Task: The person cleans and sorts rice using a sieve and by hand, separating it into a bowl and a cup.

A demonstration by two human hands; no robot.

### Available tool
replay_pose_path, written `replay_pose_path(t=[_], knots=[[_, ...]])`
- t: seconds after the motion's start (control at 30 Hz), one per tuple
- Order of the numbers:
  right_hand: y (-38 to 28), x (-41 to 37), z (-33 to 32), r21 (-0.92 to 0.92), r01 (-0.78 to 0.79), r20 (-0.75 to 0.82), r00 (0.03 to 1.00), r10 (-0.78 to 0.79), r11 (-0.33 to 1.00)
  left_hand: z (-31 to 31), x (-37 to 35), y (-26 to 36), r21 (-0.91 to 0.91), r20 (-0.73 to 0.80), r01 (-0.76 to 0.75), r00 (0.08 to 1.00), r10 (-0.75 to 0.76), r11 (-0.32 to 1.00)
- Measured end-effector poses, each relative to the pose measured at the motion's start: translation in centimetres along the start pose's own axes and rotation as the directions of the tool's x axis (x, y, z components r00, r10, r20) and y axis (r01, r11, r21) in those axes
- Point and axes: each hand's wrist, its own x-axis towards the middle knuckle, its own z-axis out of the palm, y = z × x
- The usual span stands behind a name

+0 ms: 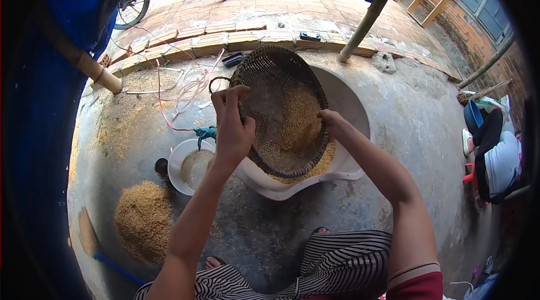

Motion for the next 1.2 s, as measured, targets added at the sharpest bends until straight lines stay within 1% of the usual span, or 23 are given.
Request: replay_pose_path(t=[0.03, 0.1, 0.13, 0.17, 0.23, 0.3, 0.33, 0.37, 0.43, 0.5, 0.53, 0.6, 0.63, 0.7, 0.73, 0.8, 0.83, 0.9, 0.93, 0.97, 1.03, 1.17, 1.2], knots=[[-0.1, -0.1, -0.1, -0.006, -0.006, -0.009, 1.0, 0.006, 1.0, -0.4, 0.2, 0.1, -0.008, 0.001, 0.009, 1.0, -0.009, 1.0], [-0.3, -0.4, 0.0, 0.02, -0.203, 0.101, 0.975, 0.2, 0.979, -1.7, 1.5, -0.4, -0.049, -0.086, 0.015, 0.996, -0.019, 0.999], [-2.1, -6.6, 1.8, -0.013, -0.165, 0.131, 0.978, 0.165, 0.986, -2.3, 2.5, -0.9, -0.034, -0.14, 0.034, 0.989, -0.039, 0.999], [-2.1, -5.7, 1.6, -0.015, -0.17, 0.13, 0.977, 0.17, 0.985, -3.2, 3.4, -1.2, 0.024, -0.134, 0.131, 0.983, -0.127, 0.991], [-2.6, -2.3, 1.4, 0.015, 0.135, 0.147, 0.98, -0.136, 0.991, -2.9, 4.5, -2.5, -0.03, -0.172, 0.123, 0.977, -0.126, 0.992], [-2.6, -0.7, 1.2, 0.031, 0.231, 0.147, 0.961, -0.233, 0.972, -0.8, 3.6, -3.0, 0.062, -0.217, -0.006, 0.976, 0.02, 0.998], [-2.3, -0.3, 1.2, 0.077, 0.216, 0.097, 0.97, -0.223, 0.973, 0.2, 2.6, -2.9, 0.004, -0.177, -0.002, 0.984, 0.003, 1.0], [-1.9, 0.3, 1.1, 0.122, 0.203, 0.042, 0.977, -0.209, 0.972, 0.4, 1.7, -2.4, 0.085, -0.136, -0.071, 0.987, 0.082, 0.994], [-1.4, -0.1, 0.6, 0.1, 0.153, -0.039, 0.988, -0.15, 0.983, -0.2, 0.6, -1.3, 0.023, -0.119, -0.023, 0.993, 0.026, 0.999], [-1.4, -3.1, 0.2, 0.069, -0.07, 0.114, 0.992, 0.062, 0.995, -1.9, 1.0, -1.3, 0.005, -0.123, 0.005, 0.992, -0.004, 1.0], [-1.2, -3.1, 0.3, 0.067, -0.075, 0.11, 0.992, 0.068, 0.995, -2.6, 1.7, -2.1, -0.103, -0.152, 0.006, 0.988, -0.021, 0.995], [-1.6, -3.1, 0.9, -0.128, 0.219, 0.077, 0.974, -0.211, 0.967, -3.4, 3.1, -5.1, -0.131, -0.185, 0.042, 0.981, -0.066, 0.99], [-2.2, -2.9, 0.6, -0.124, 0.223, 0.079, 0.974, -0.214, 0.967, -3.7, 3.6, -5.8, -0.144, -0.207, 0.029, 0.977, -0.059, 0.989], [-4.3, -2.9, -0.3, -0.236, 0.536, 0.092, 0.842, -0.531, 0.81, -3.7, 3.5, -6.7, -0.13, -0.212, 0.022, 0.976, -0.05, 0.991], [-5.2, -4.1, 0.1, -0.236, 0.544, 0.094, 0.838, -0.538, 0.805, -3.4, 3.1, -7.2, -0.181, -0.213, 0.074, 0.971, -0.112, 0.981], [-7.2, -6.9, 0.6, -0.416, 0.686, -0.037, 0.643, -0.765, 0.597, -2.4, 2.0, -9.8, -0.301, -0.21, 0.161, 0.95, -0.23, 0.94], [-8.1, -8.1, 0.8, -0.42, 0.686, -0.036, 0.642, -0.766, 0.595, -1.9, 1.6, -10.2, -0.306, -0.212, 0.161, 0.95, -0.231, 0.939], [-9.8, -10.1, 1.3, -0.382, 0.812, 0.027, 0.488, -0.873, 0.442, -1.0, 0.7, -11.0, -0.647, -0.069, 0.334, 0.87, -0.489, 0.686], [-10.6, -10.6, 1.0, -0.381, 0.831, 0.037, 0.451, -0.892, 0.404, 0.0, 0.2, -11.6, -0.645, -0.046, 0.353, 0.867, -0.495, 0.678], [-11.3, -10.7, 0.3, -0.379, 0.848, 0.048, 0.418, -0.907, 0.371, 2.0, -0.3, -12.2, -0.582, -0.136, 0.289, 0.887, -0.441, 0.76], [-12.5, -10.3, -1.8, -0.379, 0.782, -0.04, 0.52, -0.853, 0.495, 3.4, -1.1, -8.5, -0.375, -0.184, 0.216, 0.936, -0.301, 0.902], [-10.1, -4.9, -4.8, -0.28, 0.711, -0.093, 0.648, -0.756, 0.644, 4.0, -1.2, -8.2, -0.294, -0.073, 0.32, 0.932, -0.355, 0.901], [-9.3, -4.2, -4.9, -0.384, 0.658, -0.098, 0.668, -0.737, 0.648, 3.1, -0.7, -8.2, -0.392, -0.039, 0.361, 0.912, -0.408, 0.846]])
